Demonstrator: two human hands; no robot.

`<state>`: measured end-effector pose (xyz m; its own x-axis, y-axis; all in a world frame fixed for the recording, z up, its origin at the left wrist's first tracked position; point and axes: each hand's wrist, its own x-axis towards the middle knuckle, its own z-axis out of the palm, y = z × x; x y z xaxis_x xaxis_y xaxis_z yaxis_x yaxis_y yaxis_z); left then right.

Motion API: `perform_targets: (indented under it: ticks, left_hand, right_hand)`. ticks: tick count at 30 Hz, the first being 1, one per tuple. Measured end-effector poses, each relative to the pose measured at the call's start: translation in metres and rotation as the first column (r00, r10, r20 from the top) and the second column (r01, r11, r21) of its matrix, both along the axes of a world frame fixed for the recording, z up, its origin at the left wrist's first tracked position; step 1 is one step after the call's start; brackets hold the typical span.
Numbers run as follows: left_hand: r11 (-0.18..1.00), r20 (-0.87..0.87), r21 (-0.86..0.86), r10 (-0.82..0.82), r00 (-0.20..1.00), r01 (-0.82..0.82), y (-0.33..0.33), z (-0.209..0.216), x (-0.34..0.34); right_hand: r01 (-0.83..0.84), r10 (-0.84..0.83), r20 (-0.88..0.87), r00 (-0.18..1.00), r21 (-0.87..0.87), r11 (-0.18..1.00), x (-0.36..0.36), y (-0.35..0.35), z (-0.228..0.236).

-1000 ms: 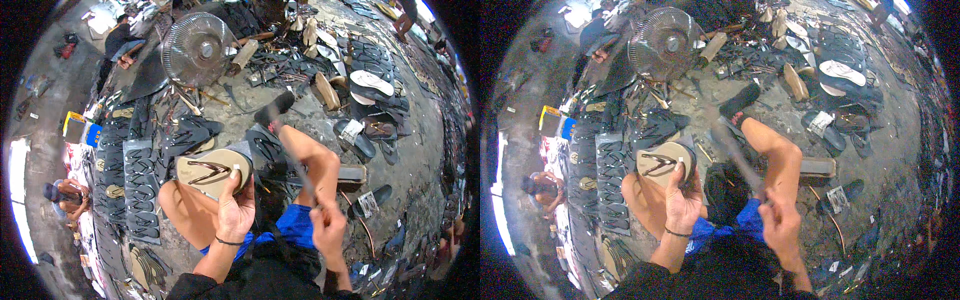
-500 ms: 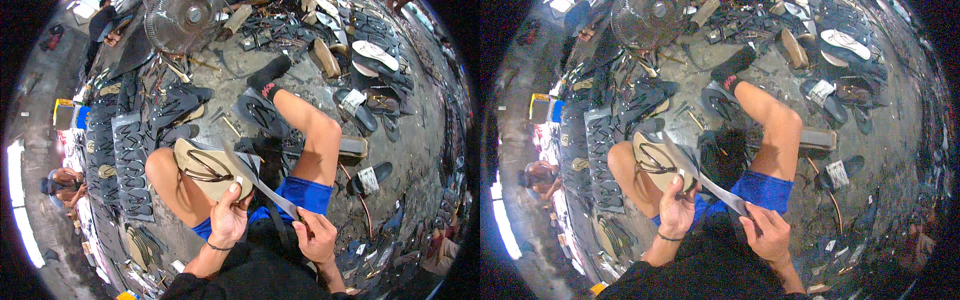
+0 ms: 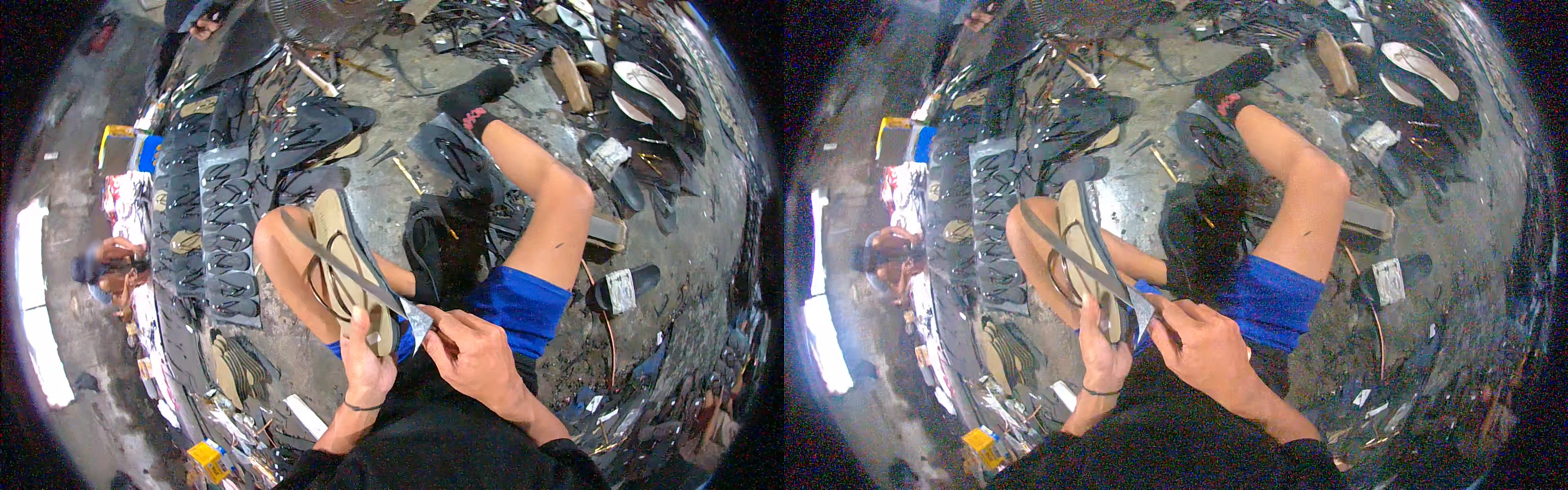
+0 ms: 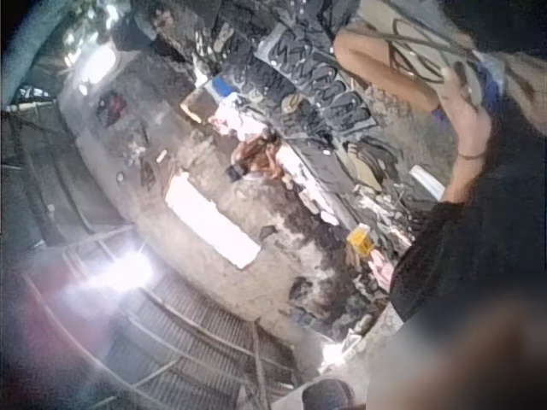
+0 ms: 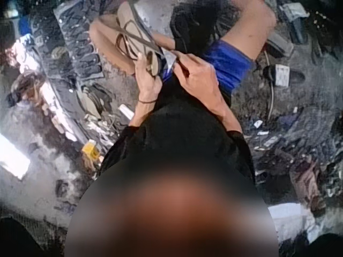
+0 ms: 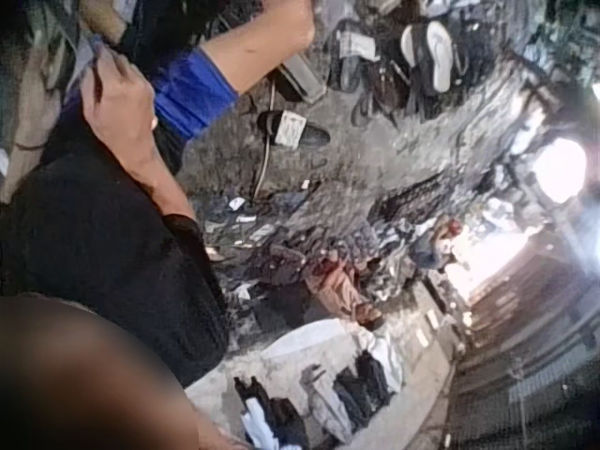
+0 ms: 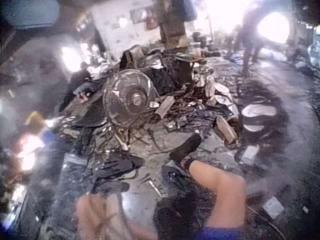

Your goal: The person sits on the floor and uses a knife to trim excess material from the edges of flip-flops and sandals. They handle each item one at a time, scraping along the sole and strap edges, then place the trimmed footwear aside.

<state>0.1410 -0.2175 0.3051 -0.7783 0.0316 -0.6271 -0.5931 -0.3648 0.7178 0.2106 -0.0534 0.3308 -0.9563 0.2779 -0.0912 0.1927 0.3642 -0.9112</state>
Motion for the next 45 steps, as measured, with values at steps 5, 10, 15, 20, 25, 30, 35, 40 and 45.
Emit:
perform_targets:
  ticks: [5,10,15,20,25,30,35,40,45]
  left_hand:
    - [0.993,0.067,0.058,0.098,0.993,-0.102,0.006,0.012,-0.011]
    - [1.000,0.146,0.004,0.022,0.989,-0.023,0.000,0.015,-0.003]
    - [0.989,0.096,0.147,0.014,0.995,-0.028,-0.013,0.011,-0.005]
    - [0.979,0.120,0.191,0.044,0.992,-0.066,-0.005,0.013,-0.011]
    - [0.978,0.108,0.189,0.072,0.992,-0.092,0.006,0.014,-0.012]
    - [0.985,0.070,0.168,0.027,0.997,-0.038,-0.007,0.009,0.003]
    - [0.923,-0.086,-0.271,-0.307,0.948,0.274,-0.046,0.015,0.028]
    - [0.394,-0.140,-0.404,-0.919,0.369,0.826,-0.043,0.022,-0.029]
    - [0.674,-0.189,-0.406,-0.722,0.665,0.617,0.025,0.030,-0.104]
  right_hand:
    - [0.131,-0.132,-0.103,0.986,-0.012,0.991,0.021,-0.004,0.010]
    - [0.082,-0.077,0.084,0.994,-0.057,0.995,0.010,-0.009,-0.018]
    - [0.050,-0.053,-0.080,0.995,-0.040,0.998,-0.030,-0.016,-0.048]
    - [0.100,-0.081,-0.151,0.985,0.126,0.987,-0.066,-0.018,-0.062]
    - [0.138,-0.062,-0.302,0.951,0.239,0.961,-0.105,-0.019,-0.085]
    - [0.302,-0.244,-0.293,0.925,0.172,0.938,-0.170,-0.014,-0.110]
    - [0.420,-0.277,0.317,0.907,-0.638,0.645,-0.208,0.043,-0.115]
    - [0.247,-0.145,0.240,0.960,-0.480,0.842,-0.105,0.057,-0.051]
    - [0.231,-0.333,-0.117,0.935,-0.510,0.829,-0.091,0.034,-0.012]
